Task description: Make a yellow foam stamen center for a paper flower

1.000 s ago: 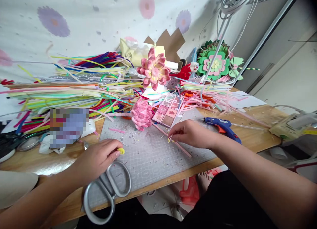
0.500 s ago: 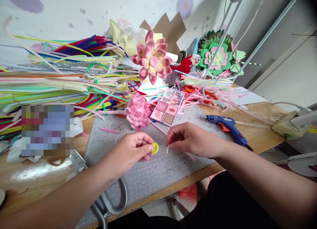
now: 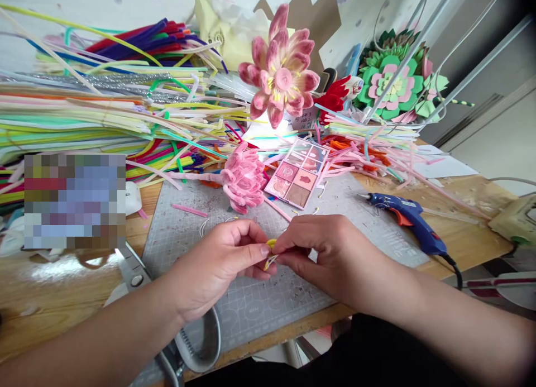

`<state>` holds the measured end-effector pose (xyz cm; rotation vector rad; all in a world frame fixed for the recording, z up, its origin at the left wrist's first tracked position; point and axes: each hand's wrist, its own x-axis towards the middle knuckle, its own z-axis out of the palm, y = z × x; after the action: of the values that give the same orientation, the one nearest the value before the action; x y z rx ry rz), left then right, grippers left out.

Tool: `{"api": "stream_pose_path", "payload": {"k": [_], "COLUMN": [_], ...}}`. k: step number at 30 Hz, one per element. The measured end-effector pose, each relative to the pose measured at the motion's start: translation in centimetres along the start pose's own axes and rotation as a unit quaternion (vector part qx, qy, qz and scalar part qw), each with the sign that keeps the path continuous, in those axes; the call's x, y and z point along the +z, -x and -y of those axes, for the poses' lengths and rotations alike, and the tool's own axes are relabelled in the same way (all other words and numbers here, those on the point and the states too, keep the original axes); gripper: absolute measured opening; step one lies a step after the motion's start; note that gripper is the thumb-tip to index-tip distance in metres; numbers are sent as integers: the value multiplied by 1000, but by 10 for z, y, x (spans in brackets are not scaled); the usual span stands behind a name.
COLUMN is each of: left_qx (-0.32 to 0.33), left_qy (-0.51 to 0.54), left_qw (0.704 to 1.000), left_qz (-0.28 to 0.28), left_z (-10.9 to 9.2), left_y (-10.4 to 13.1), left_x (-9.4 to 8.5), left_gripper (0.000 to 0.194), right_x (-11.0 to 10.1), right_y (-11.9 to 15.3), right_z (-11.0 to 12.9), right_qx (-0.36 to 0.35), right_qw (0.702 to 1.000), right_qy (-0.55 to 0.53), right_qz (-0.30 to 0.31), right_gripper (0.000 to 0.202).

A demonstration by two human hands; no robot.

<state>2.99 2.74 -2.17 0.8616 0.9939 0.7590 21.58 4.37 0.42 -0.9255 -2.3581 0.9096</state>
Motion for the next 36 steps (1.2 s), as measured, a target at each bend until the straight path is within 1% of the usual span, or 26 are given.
{"api": "stream_pose_path", "payload": {"k": [2, 4, 9, 12, 15, 18, 21, 26, 29, 31, 33, 36], "left_qx": [0, 4, 6, 4, 4, 5, 6, 10, 10, 8, 7, 4], "left_qy": [34, 52, 35, 30, 35, 39, 12, -33, -47, -62, -73, -49], "left_qw": [999, 999, 999, 1000, 999, 999, 1000, 999, 999, 998, 997, 999], "left_qz": [5, 10, 1, -7, -3, 5, 10, -10, -15, -18, -17, 2], "left_z": [0, 0, 0, 0, 0, 0, 0, 0, 0, -1, -2, -2], "left_y": [1, 2, 4, 5, 6, 7, 8, 8, 8, 9, 10, 10], "left_x": [-1, -1, 0, 0, 0, 1, 1, 3, 4, 4, 4, 3], "left_gripper": [15, 14, 19, 19, 18, 17, 17, 13, 12, 11, 9, 10], "right_x": [1, 2, 4, 4, 5, 6, 6, 5, 3, 2, 1, -1], "right_y": [0, -1, -2, -2, -1, 0, 0, 0, -1, -2, -3, -6], "right_z": [1, 2, 5, 6, 5, 5, 5, 5, 3, 4, 4, 6], "right_qx": [-7, -4, 8, 21, 45, 57, 62, 73, 73, 80, 102, 146], "right_qw": [999, 998, 1000, 999, 998, 997, 997, 997, 996, 996, 995, 989], "right_qy": [38, 54, 13, -7, -13, -2, 9, -2, -15, -8, -2, -24], "right_qz": [-8, -15, -19, -32, -44, -42, -41, -39, -45, -34, -10, 21], "right_gripper": [14, 13, 13, 11, 7, 7, 7, 3, 10, 8, 6, 8]}}
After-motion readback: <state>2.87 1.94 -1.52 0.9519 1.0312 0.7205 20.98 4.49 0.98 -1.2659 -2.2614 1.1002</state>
